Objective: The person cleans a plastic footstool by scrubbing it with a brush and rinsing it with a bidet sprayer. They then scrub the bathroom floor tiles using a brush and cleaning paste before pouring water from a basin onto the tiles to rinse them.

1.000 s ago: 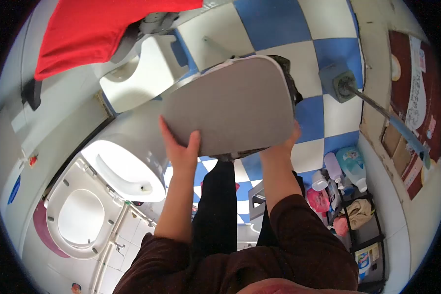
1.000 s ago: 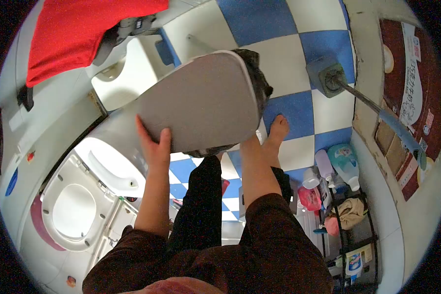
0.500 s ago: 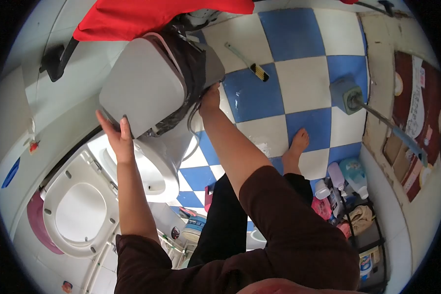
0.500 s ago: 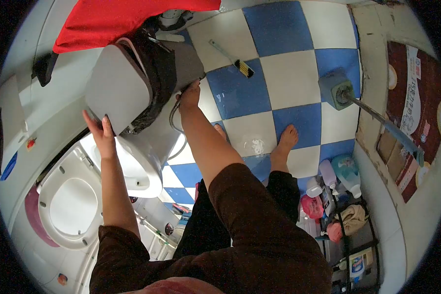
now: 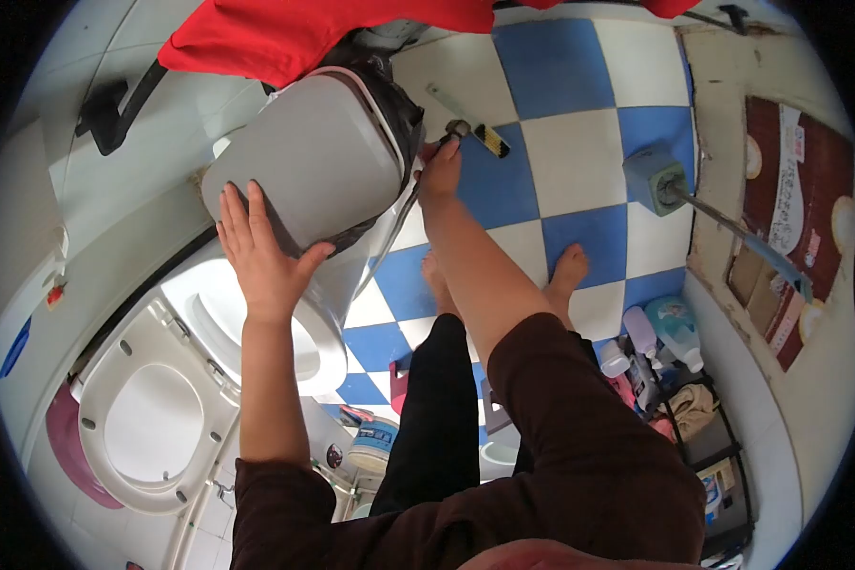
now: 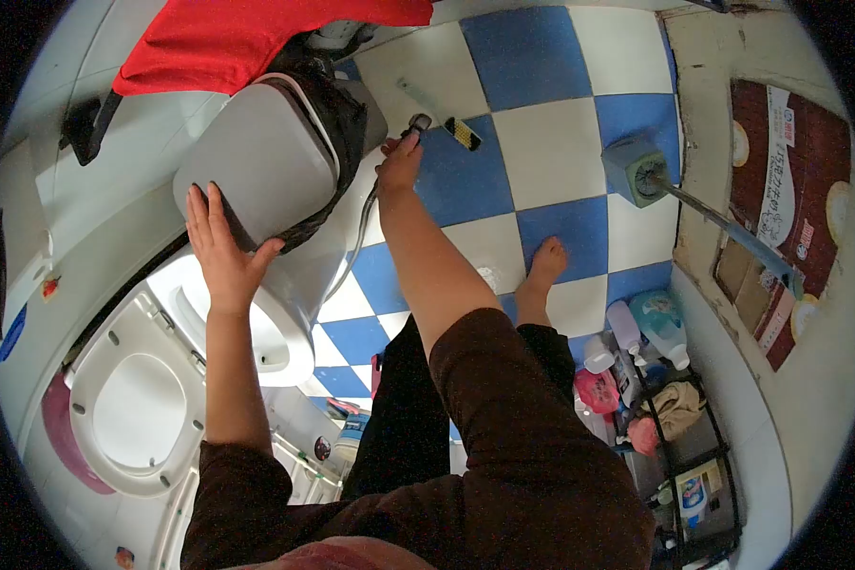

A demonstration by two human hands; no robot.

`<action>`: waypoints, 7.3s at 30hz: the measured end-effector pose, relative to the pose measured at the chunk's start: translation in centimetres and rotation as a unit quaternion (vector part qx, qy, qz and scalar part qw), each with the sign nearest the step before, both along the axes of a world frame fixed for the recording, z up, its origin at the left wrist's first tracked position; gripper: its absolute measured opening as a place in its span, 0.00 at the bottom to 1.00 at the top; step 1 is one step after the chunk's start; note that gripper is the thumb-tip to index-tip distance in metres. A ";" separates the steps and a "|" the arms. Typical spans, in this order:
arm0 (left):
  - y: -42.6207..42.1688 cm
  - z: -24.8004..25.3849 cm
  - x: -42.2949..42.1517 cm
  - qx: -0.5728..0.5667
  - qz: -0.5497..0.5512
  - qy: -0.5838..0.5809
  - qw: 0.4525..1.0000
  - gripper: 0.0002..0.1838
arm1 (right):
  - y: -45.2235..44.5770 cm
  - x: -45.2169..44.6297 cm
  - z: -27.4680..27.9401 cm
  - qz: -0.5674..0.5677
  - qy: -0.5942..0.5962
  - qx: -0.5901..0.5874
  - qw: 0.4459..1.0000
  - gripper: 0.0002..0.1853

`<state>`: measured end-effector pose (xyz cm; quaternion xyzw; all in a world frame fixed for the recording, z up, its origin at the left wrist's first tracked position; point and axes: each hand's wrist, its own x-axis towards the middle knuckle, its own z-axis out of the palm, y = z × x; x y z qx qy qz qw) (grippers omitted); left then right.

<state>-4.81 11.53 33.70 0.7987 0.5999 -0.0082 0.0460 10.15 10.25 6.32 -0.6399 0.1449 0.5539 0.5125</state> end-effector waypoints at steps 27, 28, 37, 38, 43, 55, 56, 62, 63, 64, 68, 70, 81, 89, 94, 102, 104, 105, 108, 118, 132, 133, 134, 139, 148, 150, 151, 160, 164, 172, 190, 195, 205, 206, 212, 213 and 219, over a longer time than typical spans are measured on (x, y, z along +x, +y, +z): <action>-1.0 1.8 -0.5 -0.031 0.123 0.095 0.987 0.55 | 1.5 19.4 11.6 -0.082 0.080 0.148 0.982 0.22; -1.3 1.9 -0.1 -0.025 0.122 0.087 0.988 0.54 | 1.2 21.1 12.0 -0.098 0.074 0.153 0.980 0.22; -8.8 2.5 4.0 -0.038 0.119 0.043 0.991 0.46 | -3.1 31.6 18.3 -0.167 0.018 0.175 0.970 0.22; -10.2 1.9 4.1 -0.052 0.116 0.025 0.992 0.45 | -3.9 31.9 18.7 -0.176 0.020 0.183 0.967 0.22; -16.6 0.0 6.2 -0.198 0.076 -0.043 0.976 0.43 | -7.3 30.8 22.4 -0.139 0.017 0.157 0.978 0.21; -26.1 0.5 13.4 -0.492 0.054 -0.059 0.867 0.39 | -16.4 29.8 28.7 -0.146 0.103 0.101 0.979 0.22; -26.5 0.8 13.7 -0.473 0.077 -0.071 0.875 0.38 | -16.4 30.0 29.0 -0.136 0.113 0.112 0.978 0.22; -25.1 3.3 17.0 -0.315 0.093 -0.099 0.939 0.37 | -14.7 29.9 30.1 -0.082 0.117 0.119 0.983 0.22; -24.5 3.0 17.5 -0.307 0.075 -0.134 0.939 0.37 | -14.4 29.7 30.2 -0.065 0.121 0.109 0.984 0.22; -24.1 2.7 18.1 -0.300 0.056 -0.168 0.938 0.36 | -14.3 29.3 30.2 -0.055 0.085 0.101 0.990 0.21; -22.4 3.6 21.6 -0.339 0.049 -0.259 0.903 0.31 | -14.2 28.3 29.2 -0.020 0.080 0.058 0.995 0.21; -22.3 3.3 22.6 -0.305 0.039 -0.253 0.917 0.30 | -13.6 27.6 29.1 -0.052 0.042 0.065 0.996 0.21; -20.6 3.6 21.8 -0.385 0.104 -0.253 0.882 0.26 | -10.4 26.0 28.1 -0.012 0.024 0.079 0.996 0.20; -19.5 5.5 19.6 -0.382 0.120 -0.281 0.872 0.25 | -9.0 24.4 28.2 -0.054 0.026 0.043 0.997 0.22; -17.6 4.5 19.6 -0.434 0.161 -0.397 0.792 0.22 | -10.3 21.4 27.0 0.076 0.048 0.060 0.994 0.22; -14.9 -4.1 21.3 -0.332 0.253 -0.526 0.741 0.32 | -11.3 15.5 25.1 0.356 -0.123 0.031 0.926 0.24; -13.7 -5.6 21.0 -0.381 0.352 -0.450 0.727 0.33 | -10.3 14.8 24.4 0.450 -0.181 0.001 0.874 0.21; -13.0 -6.0 20.7 -0.376 0.374 -0.485 0.695 0.33 | -10.7 14.0 22.4 0.423 -0.177 0.018 0.888 0.19; -12.4 -10.6 19.7 -0.343 0.397 -0.563 0.639 0.31 | -12.2 13.0 15.8 0.418 -0.269 0.111 0.861 0.16; -11.5 -21.1 15.5 -0.290 0.413 -0.602 0.619 0.11 | -3.0 14.4 -3.5 0.453 -0.079 0.098 0.883 0.18; -13.6 -20.0 15.0 -0.269 0.463 -0.565 0.628 0.23 | -1.6 12.8 -11.7 0.201 -0.067 -0.102 0.972 0.15; -14.2 -18.9 15.3 -0.261 0.466 -0.551 0.642 0.21 | -3.5 14.1 -11.8 0.265 -0.142 -0.105 0.948 0.14; -14.8 -17.8 16.0 -0.252 0.468 -0.536 0.656 0.20 | -5.5 15.4 -11.8 0.324 -0.219 -0.114 0.913 0.14; -19.6 -14.1 18.7 -0.201 0.457 -0.521 0.693 0.21 | -8.1 19.7 -7.3 0.338 -0.266 -0.034 0.902 0.27; -17.8 -15.7 20.2 -0.180 0.427 -0.586 0.665 0.18 | 3.7 26.2 -12.1 0.401 -0.472 0.034 0.784 0.23; -16.6 -15.3 20.3 -0.205 0.446 -0.598 0.633 0.19 | 3.6 22.5 -15.4 0.568 -0.475 -0.010 0.672 0.28; -16.3 -15.1 20.3 -0.219 0.457 -0.603 0.616 0.19 | 2.0 19.4 -14.4 0.590 -0.417 -0.021 0.691 0.28; -15.9 -14.7 19.7 -0.236 0.456 -0.578 0.635 0.16 | 5.9 20.2 -9.9 0.608 -0.286 -0.024 0.741 0.26; -16.3 -15.3 19.7 -0.212 0.474 -0.581 0.626 0.15 | 5.7 13.5 -11.7 0.714 -0.439 0.023 0.544 0.27; -16.4 -16.1 19.2 -0.173 0.488 -0.592 0.618 0.14 | 8.6 17.0 -7.5 0.697 -0.322 -0.079 0.636 0.31; -15.9 -16.2 19.8 -0.177 0.554 -0.581 0.569 0.17 | -4.1 12.5 -9.3 0.810 -0.484 0.082 0.320 0.34; -16.5 -16.6 19.6 -0.161 0.542 -0.608 0.558 0.18 | 2.2 9.7 -9.6 0.815 -0.448 0.049 0.363 0.36; -16.5 -15.8 19.4 -0.173 0.535 -0.595 0.574 0.19 | 2.5 9.8 -8.7 0.820 -0.419 0.015 0.389 0.38; -16.7 -16.0 19.3 -0.173 0.535 -0.594 0.576 0.19 | 3.8 8.8 -8.5 0.810 -0.418 0.001 0.412 0.38; -16.4 -15.5 19.0 -0.186 0.545 -0.585 0.572 0.19 | -4.5 12.5 -8.8 0.848 -0.346 -0.011 0.402 0.35; -16.5 -15.7 19.1 -0.190 0.547 -0.581 0.572 0.20 | -3.0 12.2 -8.9 0.835 -0.367 0.008 0.409 0.33; -16.6 -15.3 19.6 -0.209 0.549 -0.551 0.593 0.19 | -3.7 9.1 -10.8 0.814 -0.402 0.040 0.418 0.30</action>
